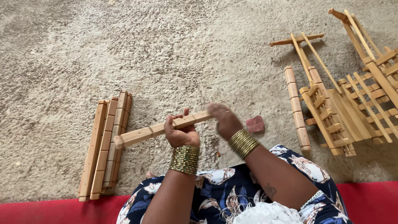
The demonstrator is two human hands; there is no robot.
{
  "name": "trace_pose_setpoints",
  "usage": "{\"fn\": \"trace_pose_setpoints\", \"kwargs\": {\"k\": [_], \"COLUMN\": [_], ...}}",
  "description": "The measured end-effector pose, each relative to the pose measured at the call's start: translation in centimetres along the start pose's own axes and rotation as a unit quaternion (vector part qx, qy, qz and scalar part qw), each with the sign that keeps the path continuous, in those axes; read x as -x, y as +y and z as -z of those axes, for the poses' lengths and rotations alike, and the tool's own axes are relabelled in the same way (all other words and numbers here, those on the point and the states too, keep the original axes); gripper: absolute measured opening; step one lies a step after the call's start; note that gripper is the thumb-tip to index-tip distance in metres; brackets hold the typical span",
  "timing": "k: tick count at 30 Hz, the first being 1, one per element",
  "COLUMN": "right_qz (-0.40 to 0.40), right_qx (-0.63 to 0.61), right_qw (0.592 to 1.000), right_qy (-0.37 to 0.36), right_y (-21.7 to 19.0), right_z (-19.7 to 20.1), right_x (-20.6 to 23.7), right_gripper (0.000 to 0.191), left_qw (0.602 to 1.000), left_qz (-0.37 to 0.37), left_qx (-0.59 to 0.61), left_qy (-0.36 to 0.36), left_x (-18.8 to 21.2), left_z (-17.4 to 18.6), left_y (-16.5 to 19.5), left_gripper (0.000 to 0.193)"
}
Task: The person sits on a red mat and smooths a small wooden piece with a sanding block. They rotate the piece to sand different sides and then place it with other finished pieces. The person repeats this process with another wooden piece.
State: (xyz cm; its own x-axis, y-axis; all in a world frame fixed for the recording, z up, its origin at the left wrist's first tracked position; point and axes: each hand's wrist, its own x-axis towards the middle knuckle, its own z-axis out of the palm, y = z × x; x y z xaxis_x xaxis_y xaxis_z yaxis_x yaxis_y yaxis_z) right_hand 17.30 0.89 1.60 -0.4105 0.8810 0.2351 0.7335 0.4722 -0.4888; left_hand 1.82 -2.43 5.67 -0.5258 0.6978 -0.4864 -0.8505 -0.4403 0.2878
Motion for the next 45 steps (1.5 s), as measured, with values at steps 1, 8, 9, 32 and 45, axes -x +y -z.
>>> {"fn": "trace_pose_setpoints", "kwargs": {"k": [1, 8, 9, 32, 45], "right_qz": [-0.038, -0.072, -0.042, 0.12, 0.065], "right_qx": [0.035, -0.009, -0.01, 0.063, 0.082], "right_qw": [0.999, 0.997, 0.999, 0.989, 0.994], "right_qy": [-0.007, -0.031, -0.033, 0.059, 0.025], "right_y": [0.5, 1.2, 0.9, -0.5, -1.2], "right_z": [0.2, 0.5, 0.3, 1.1, 0.8], "right_x": [-0.1, 0.0, 0.1, -0.1, 0.1], "right_gripper": [0.046, 0.041, 0.041, 0.023, 0.044], "left_qw": [1.0, 1.0, 0.999, 0.997, 0.999], "left_qz": [0.01, -0.009, -0.024, -0.011, 0.026], "left_qx": [0.002, -0.023, -0.032, -0.068, -0.024], "left_qy": [0.005, -0.015, -0.028, 0.018, 0.019], "left_x": [0.0, 0.0, -0.1, 1.0, -1.4], "left_z": [-0.3, -0.5, -0.3, -2.2, -0.2], "left_y": [0.4, 0.3, -0.1, 1.7, 0.8], "left_gripper": [0.013, 0.011, 0.014, 0.017, 0.017]}}
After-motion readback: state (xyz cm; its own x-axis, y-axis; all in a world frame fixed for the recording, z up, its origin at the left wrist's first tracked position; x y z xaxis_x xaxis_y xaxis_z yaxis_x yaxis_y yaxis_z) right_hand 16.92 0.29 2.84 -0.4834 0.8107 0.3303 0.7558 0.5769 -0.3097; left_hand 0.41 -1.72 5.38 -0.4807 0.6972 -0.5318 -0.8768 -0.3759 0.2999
